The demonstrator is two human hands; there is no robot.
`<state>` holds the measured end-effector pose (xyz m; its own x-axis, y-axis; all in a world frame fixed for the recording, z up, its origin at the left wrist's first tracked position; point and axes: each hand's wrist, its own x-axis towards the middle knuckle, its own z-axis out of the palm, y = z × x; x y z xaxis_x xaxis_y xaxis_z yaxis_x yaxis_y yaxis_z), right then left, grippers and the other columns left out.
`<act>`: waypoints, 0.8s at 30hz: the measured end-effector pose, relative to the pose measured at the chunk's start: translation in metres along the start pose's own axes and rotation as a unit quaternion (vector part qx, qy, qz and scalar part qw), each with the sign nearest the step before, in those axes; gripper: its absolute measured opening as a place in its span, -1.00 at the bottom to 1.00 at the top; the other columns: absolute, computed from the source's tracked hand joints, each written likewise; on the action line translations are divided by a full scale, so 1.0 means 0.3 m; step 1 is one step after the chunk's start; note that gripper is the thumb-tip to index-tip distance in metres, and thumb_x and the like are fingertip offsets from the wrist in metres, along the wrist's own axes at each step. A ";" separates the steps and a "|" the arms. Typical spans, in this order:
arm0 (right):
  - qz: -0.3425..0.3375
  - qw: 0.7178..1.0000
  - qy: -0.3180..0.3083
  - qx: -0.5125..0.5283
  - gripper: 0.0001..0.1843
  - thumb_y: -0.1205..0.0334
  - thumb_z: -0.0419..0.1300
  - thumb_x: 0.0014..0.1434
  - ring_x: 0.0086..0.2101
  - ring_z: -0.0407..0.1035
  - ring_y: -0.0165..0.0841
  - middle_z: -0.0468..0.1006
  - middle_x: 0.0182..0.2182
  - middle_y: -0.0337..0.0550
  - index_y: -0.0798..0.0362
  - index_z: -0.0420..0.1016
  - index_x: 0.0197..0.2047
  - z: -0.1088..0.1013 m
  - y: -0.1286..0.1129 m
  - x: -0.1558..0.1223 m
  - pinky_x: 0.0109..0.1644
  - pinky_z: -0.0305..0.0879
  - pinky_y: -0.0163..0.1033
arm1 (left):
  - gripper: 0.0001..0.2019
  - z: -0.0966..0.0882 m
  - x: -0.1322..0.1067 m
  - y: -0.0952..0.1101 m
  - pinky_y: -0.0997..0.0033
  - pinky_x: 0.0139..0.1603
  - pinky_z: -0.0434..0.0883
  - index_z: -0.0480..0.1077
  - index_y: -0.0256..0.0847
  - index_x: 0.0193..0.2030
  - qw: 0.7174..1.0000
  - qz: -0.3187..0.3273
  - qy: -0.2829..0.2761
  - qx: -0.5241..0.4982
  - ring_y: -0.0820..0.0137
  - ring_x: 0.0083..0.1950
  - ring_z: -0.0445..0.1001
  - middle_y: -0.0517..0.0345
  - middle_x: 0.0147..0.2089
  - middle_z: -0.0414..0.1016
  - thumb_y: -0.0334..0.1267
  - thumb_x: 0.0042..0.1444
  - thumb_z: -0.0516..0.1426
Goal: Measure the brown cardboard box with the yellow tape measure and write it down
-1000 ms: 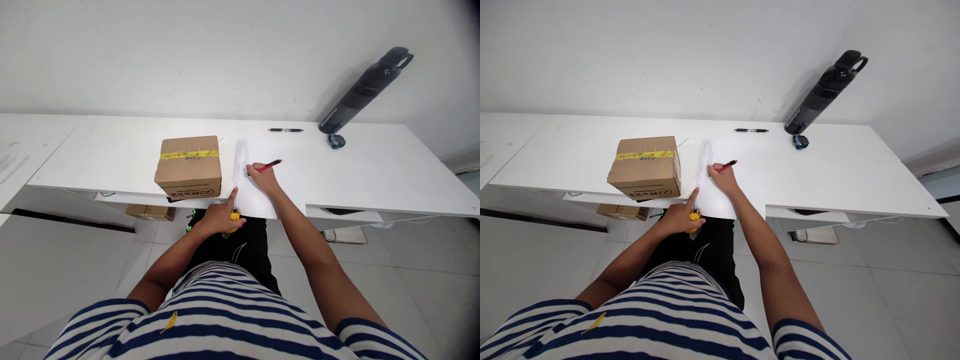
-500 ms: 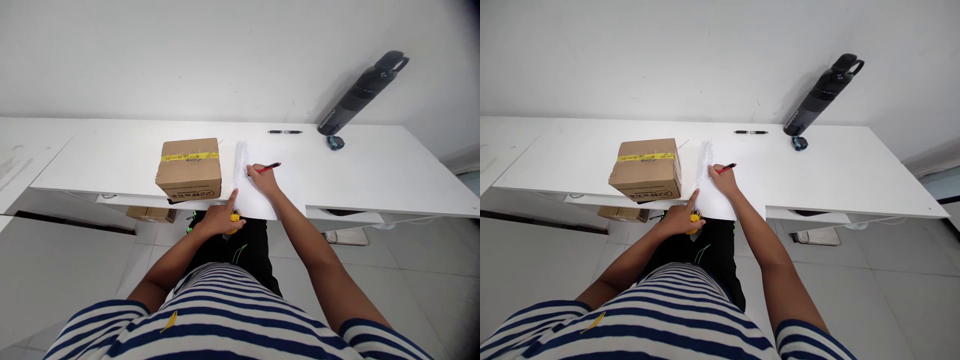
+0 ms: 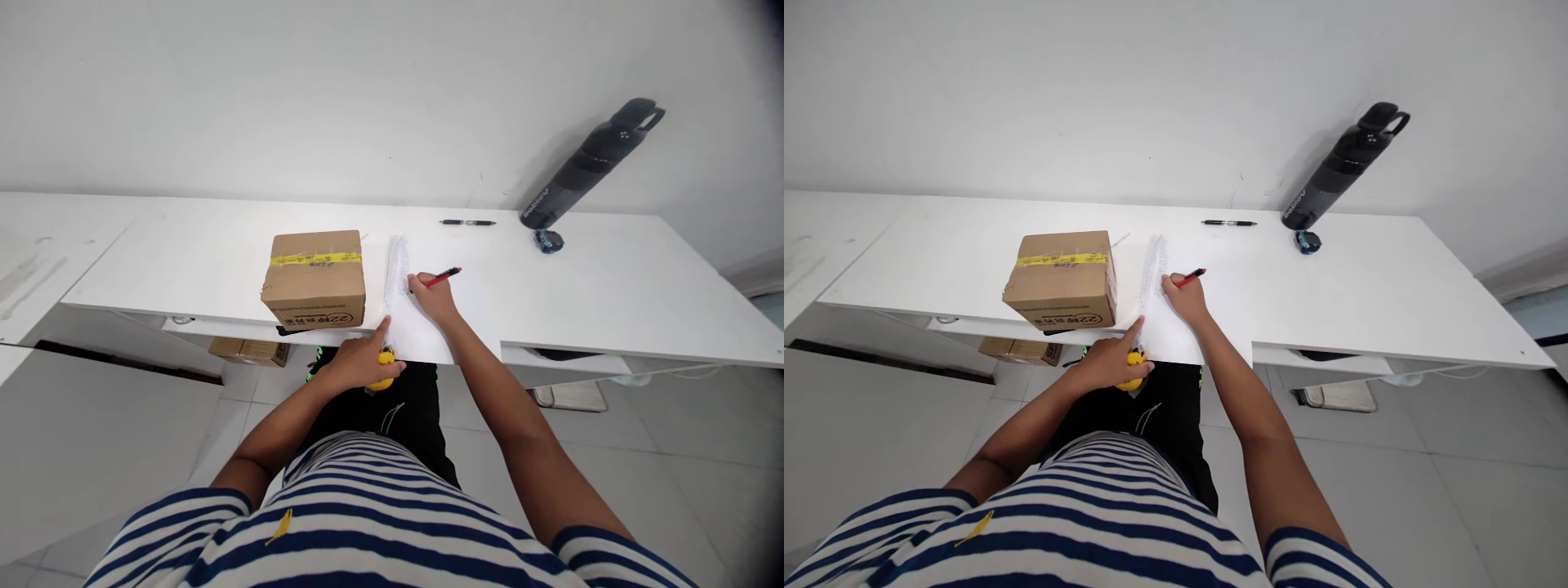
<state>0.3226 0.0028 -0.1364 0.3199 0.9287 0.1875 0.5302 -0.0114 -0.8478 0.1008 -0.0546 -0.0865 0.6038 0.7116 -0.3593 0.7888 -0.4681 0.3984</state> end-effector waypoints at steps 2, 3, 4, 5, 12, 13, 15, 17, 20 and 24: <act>-0.010 1.000 0.001 -0.018 -0.53 -0.14 0.06 0.27 -0.39 0.37 -0.27 0.44 -0.56 -0.20 -0.02 0.36 -0.54 0.003 -0.012 -0.011 -0.23 0.31 -0.15 | -0.16 -0.038 -0.069 0.006 0.19 -0.04 0.41 0.11 -0.03 0.51 0.997 0.034 0.003 -0.075 0.06 -0.04 0.60 0.03 -0.06 0.65 0.26 0.16 0.11; -0.014 1.000 0.004 -0.027 -0.54 -0.13 0.05 0.28 -0.37 0.39 -0.25 0.47 -0.53 -0.18 -0.02 0.39 -0.52 0.004 -0.016 -0.015 -0.21 0.32 -0.14 | -0.26 -0.055 -0.107 0.007 0.22 -0.06 0.41 0.23 0.02 0.44 0.991 0.063 0.007 -0.121 0.12 -0.08 0.59 0.09 -0.12 0.64 0.23 0.17 0.12; -0.020 0.999 0.008 -0.037 -0.55 -0.11 0.04 0.30 -0.33 0.41 -0.23 0.51 -0.47 -0.14 -0.01 0.43 -0.48 0.005 -0.018 -0.016 -0.17 0.33 -0.12 | -0.37 -0.070 -0.145 0.007 0.25 -0.08 0.41 0.34 0.03 0.34 0.981 0.096 0.015 -0.171 0.19 -0.14 0.58 0.14 -0.16 0.63 0.20 0.18 0.13; -0.027 0.998 0.012 -0.049 -0.59 -0.09 0.04 0.30 -0.27 0.43 -0.20 0.56 -0.37 -0.10 -0.01 0.49 -0.41 0.005 -0.019 -0.013 -0.12 0.34 -0.09 | -0.46 -0.081 -0.181 0.005 0.28 -0.10 0.42 0.42 0.01 0.23 0.966 0.129 0.029 -0.223 0.25 -0.19 0.56 0.16 -0.20 0.61 0.19 0.19 0.13; -0.046 0.996 -0.009 -0.071 -0.41 0.03 0.19 0.23 0.11 0.42 0.04 0.36 0.27 0.20 -0.04 0.39 0.30 -0.057 -0.095 -0.055 0.12 0.38 0.21 | -0.42 -0.112 -0.275 -0.004 0.30 -0.33 0.47 0.36 -0.12 -0.19 0.751 0.170 0.286 -0.570 0.33 -0.40 0.51 0.14 -0.42 0.49 0.42 0.16 0.02; -0.072 0.997 -0.031 -0.022 -0.31 -0.02 0.21 0.24 0.16 0.40 0.03 0.29 0.34 0.17 -0.10 0.26 0.40 -0.061 -0.134 -0.103 0.14 0.40 0.22 | -0.43 -0.117 -0.271 0.002 0.29 -0.30 0.49 0.33 -0.11 -0.20 0.716 0.151 0.334 -0.595 0.33 -0.38 0.51 0.16 -0.41 0.48 0.42 0.18 -0.02; -0.164 0.966 -0.160 0.121 -0.06 -0.15 0.27 0.23 0.25 0.36 -0.05 0.15 0.45 0.06 -0.29 -0.12 0.52 -0.044 -0.224 -0.228 0.17 0.44 0.15 | -0.43 -0.124 -0.260 0.021 0.25 -0.17 0.53 0.30 -0.09 -0.18 0.655 0.118 0.403 -0.629 0.32 -0.27 0.55 0.14 -0.32 0.50 0.40 0.25 -0.11; -0.250 0.921 -0.232 0.186 0.22 -0.29 0.41 0.03 0.34 0.27 0.00 0.05 0.50 0.04 -0.35 -0.25 0.53 0.003 -0.312 -0.358 0.23 0.42 0.16 | -0.39 -0.123 -0.253 0.042 0.20 0.02 0.55 0.33 -0.07 -0.07 0.628 0.117 0.409 -0.651 0.28 -0.07 0.58 0.06 -0.11 0.55 0.39 0.30 -0.21; -0.286 0.931 -0.115 0.195 0.32 -0.32 0.48 -0.10 0.36 0.24 0.02 0.24 0.41 0.14 -0.27 -0.23 0.50 0.082 -0.395 -0.470 0.38 0.29 0.22 | -0.27 -0.109 -0.264 0.046 0.14 0.28 0.46 0.32 -0.01 0.22 0.671 0.152 0.351 -0.635 0.18 0.30 0.44 -0.02 0.30 0.43 0.45 0.26 -0.23; -0.277 0.943 -0.046 0.178 -0.31 -0.14 0.36 0.18 0.15 0.50 -0.08 0.57 0.16 -0.01 -0.28 0.15 0.26 0.088 -0.409 -0.453 0.19 0.49 0.16 | -0.30 -0.106 -0.325 -0.024 0.12 0.55 0.14 0.29 0.01 0.40 0.767 0.125 0.308 -0.549 0.11 0.57 0.07 0.08 0.57 0.09 0.34 0.29 -0.03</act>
<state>0.1932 -0.1123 -0.0710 -0.0066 0.7839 0.6208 0.2933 0.5950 -0.7483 0.0327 -0.1039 -0.0275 0.2849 0.9422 0.1764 -0.1184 -0.1480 0.9819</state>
